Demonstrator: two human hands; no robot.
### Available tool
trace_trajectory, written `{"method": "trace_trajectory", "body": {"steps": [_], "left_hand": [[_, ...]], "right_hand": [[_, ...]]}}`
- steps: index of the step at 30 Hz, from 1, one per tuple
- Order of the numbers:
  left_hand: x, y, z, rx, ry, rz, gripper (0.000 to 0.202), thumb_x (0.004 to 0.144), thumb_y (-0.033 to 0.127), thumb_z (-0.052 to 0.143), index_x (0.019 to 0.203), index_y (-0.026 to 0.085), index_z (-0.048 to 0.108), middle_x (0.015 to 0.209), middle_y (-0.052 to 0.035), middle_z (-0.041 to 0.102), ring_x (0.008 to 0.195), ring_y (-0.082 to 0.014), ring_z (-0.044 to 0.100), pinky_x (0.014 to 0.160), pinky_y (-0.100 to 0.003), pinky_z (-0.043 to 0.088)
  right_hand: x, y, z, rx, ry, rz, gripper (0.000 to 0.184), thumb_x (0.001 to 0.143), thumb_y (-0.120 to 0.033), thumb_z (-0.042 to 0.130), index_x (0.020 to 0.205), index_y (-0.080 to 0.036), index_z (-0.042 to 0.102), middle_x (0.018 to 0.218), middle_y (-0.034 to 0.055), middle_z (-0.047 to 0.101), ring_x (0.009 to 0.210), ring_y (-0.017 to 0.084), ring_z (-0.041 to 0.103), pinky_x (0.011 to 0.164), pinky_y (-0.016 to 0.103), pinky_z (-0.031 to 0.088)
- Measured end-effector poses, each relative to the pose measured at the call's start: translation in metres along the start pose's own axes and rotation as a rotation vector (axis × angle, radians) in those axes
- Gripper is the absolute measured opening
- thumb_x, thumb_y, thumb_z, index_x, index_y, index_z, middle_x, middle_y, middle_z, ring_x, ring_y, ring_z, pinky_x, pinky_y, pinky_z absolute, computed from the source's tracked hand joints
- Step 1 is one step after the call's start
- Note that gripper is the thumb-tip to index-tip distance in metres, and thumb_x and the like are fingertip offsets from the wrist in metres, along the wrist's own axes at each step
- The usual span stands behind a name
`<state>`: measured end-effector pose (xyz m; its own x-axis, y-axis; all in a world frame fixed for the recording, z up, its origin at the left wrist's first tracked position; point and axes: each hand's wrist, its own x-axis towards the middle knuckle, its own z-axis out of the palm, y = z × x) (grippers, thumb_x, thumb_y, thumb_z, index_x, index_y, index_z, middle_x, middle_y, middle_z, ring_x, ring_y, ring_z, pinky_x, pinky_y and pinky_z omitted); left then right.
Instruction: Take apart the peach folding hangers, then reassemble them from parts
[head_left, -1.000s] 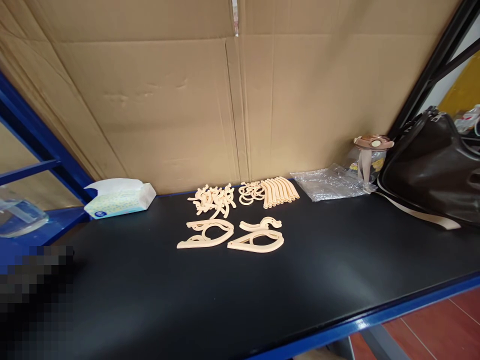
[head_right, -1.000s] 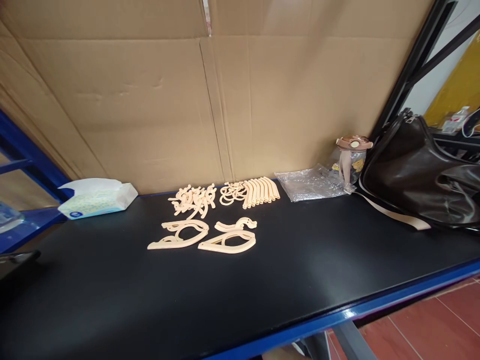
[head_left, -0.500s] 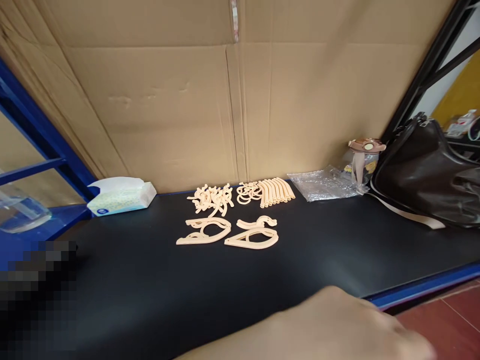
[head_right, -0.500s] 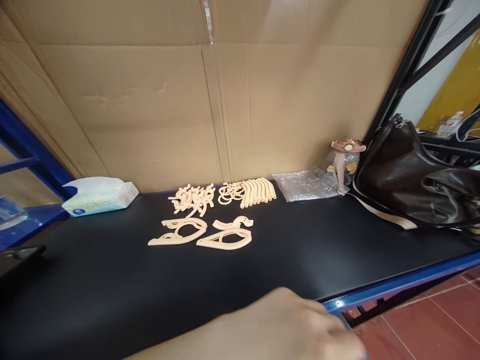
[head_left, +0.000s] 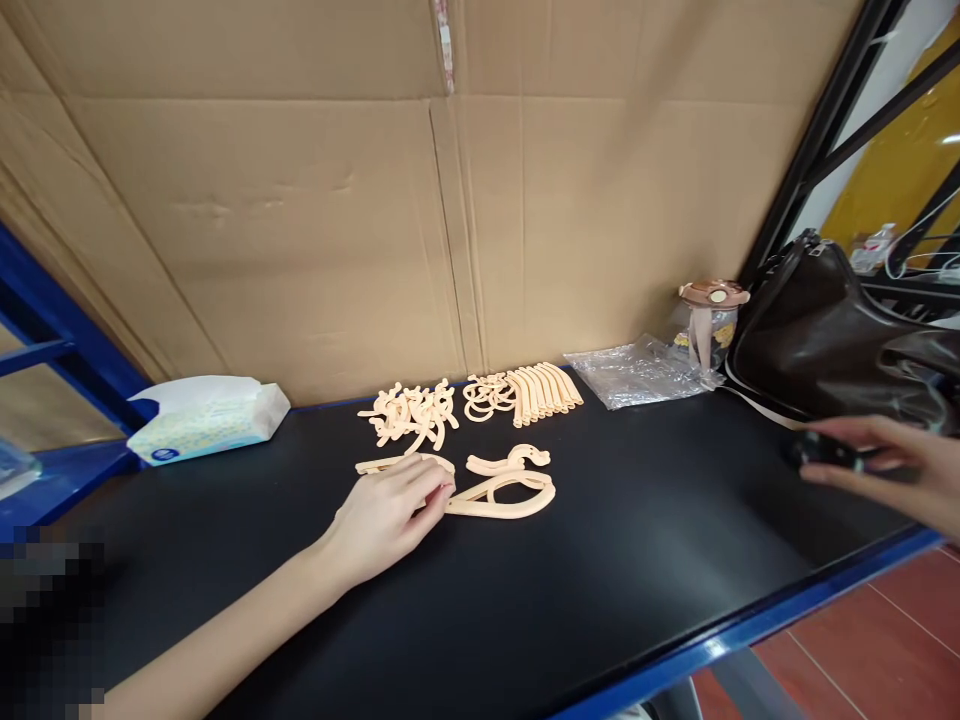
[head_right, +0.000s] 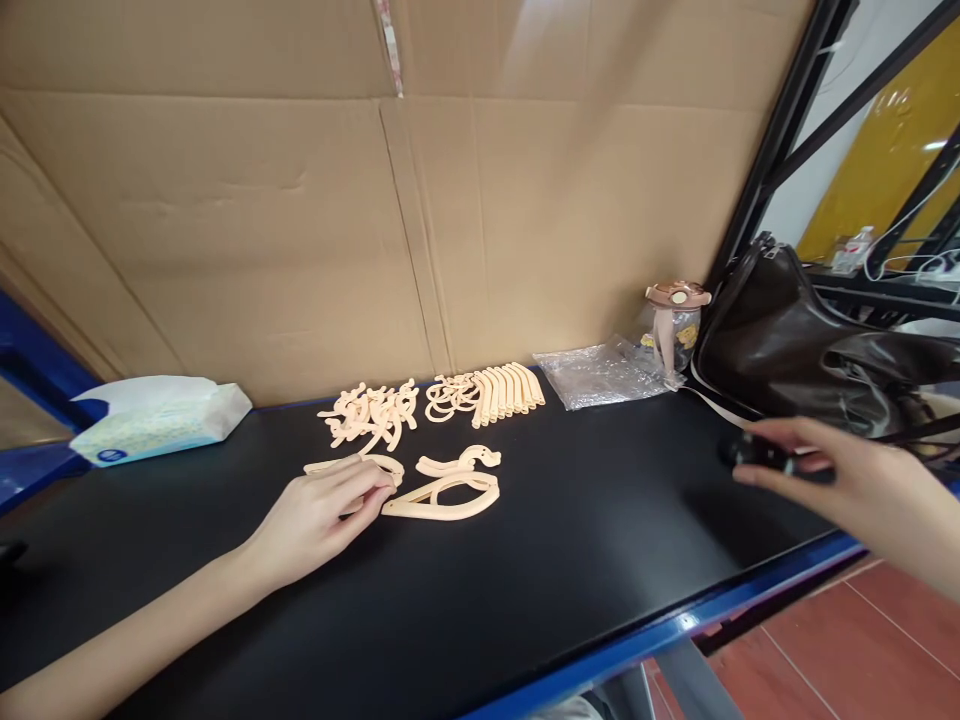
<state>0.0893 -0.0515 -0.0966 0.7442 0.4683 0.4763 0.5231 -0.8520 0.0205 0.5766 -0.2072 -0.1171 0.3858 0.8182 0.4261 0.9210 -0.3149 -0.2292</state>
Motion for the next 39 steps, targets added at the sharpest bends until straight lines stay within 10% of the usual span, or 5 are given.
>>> {"method": "trace_trajectory", "body": {"steps": [5,22,26,32,39], "left_hand": [[-0.008,0.0,-0.003,0.062,-0.003,0.035,0.021,0.094,0.021,0.038,0.082,0.019,0.056,0.078,-0.0001,0.062,0.075,-0.0128,0.058,0.063,-0.021,0.043],[-0.003,0.0,-0.003,0.006,-0.2,-0.03,0.042,0.092,0.04,0.048,0.129,0.02,0.044,0.135,-0.0098,0.048,0.128,-0.0258,0.04,0.1,-0.042,0.041],[0.004,0.005,-0.004,-0.008,-0.28,0.01,0.052,0.089,0.044,0.053,0.134,0.022,0.04,0.139,-0.0094,0.044,0.133,-0.0278,0.034,0.105,-0.047,0.037],[0.017,0.018,0.0,-0.014,-0.204,0.013,0.031,0.092,0.035,0.048,0.12,0.021,0.053,0.127,-0.0092,0.053,0.128,-0.0277,0.039,0.101,-0.046,0.041],[0.014,0.02,0.01,-0.075,-0.131,0.019,0.016,0.093,0.02,0.044,0.096,0.021,0.06,0.101,-0.0042,0.06,0.106,-0.0216,0.05,0.09,-0.038,0.043]], "right_hand": [[0.083,0.013,0.028,-0.518,0.036,-0.156,0.042,0.082,-0.036,0.06,0.112,-0.007,0.058,0.099,0.0194,0.066,0.094,0.032,0.059,0.071,0.036,0.044],[0.101,-0.011,0.027,-0.723,-0.306,-0.028,0.042,0.087,-0.034,0.056,0.117,-0.005,0.062,0.089,0.022,0.066,0.081,0.03,0.066,0.061,0.034,0.033],[0.098,-0.057,0.011,-0.699,-0.344,-0.049,0.036,0.089,-0.036,0.053,0.097,-0.003,0.066,0.078,0.0207,0.068,0.075,0.029,0.067,0.06,0.034,0.033],[0.06,-0.17,0.007,-0.494,0.056,-0.631,0.034,0.093,-0.036,0.044,0.112,-0.011,0.058,0.089,0.0146,0.068,0.08,0.028,0.065,0.07,0.035,0.04],[0.039,-0.256,0.022,0.001,-0.041,-1.113,0.026,0.096,-0.03,0.039,0.094,-0.017,0.061,0.086,0.0073,0.064,0.08,0.02,0.059,0.073,0.033,0.04]]}}
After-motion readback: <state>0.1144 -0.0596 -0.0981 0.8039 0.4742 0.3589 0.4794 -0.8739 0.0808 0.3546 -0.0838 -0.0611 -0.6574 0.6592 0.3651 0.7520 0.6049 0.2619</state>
